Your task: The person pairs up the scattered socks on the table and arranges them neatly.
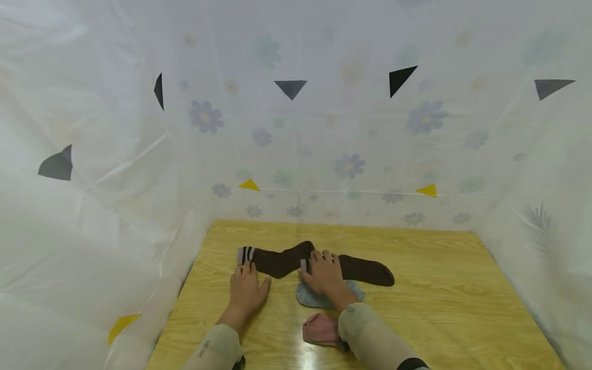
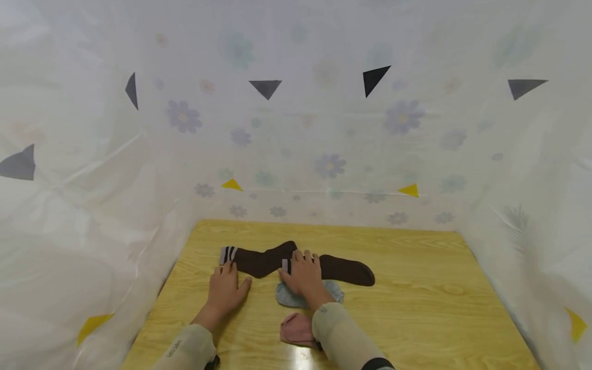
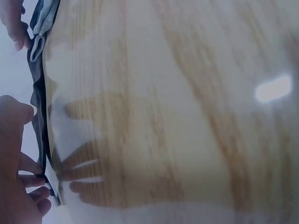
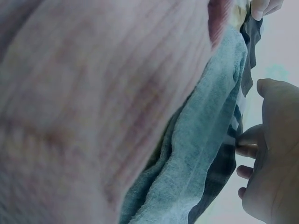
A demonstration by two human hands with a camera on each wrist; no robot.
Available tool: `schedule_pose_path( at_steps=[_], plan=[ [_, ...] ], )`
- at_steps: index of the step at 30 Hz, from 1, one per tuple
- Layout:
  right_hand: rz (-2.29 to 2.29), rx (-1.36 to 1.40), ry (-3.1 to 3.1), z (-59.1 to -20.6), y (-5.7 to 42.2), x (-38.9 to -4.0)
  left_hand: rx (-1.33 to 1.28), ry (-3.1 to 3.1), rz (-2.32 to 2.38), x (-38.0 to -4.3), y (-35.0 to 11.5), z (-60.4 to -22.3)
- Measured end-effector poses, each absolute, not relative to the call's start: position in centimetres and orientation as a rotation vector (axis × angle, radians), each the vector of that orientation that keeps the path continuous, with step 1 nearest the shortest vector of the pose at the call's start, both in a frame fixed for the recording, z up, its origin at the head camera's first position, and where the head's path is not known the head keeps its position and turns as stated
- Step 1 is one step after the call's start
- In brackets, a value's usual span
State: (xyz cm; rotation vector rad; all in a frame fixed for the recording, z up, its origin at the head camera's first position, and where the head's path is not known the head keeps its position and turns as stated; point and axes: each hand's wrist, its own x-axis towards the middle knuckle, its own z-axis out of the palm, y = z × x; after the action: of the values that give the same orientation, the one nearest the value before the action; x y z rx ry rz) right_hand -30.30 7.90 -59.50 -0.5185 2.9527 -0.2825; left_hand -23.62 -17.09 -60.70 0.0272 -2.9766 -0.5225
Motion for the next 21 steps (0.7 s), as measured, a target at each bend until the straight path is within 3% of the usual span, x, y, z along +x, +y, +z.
schedule_pose_path(
  at_steps=[21],
  plan=[
    [-0.325, -0.554, 2.99, -59.3, 8.5, -30.8, -0.008, -2.927, -0.533, -24.6, -16.6, -59.1]
  ],
)
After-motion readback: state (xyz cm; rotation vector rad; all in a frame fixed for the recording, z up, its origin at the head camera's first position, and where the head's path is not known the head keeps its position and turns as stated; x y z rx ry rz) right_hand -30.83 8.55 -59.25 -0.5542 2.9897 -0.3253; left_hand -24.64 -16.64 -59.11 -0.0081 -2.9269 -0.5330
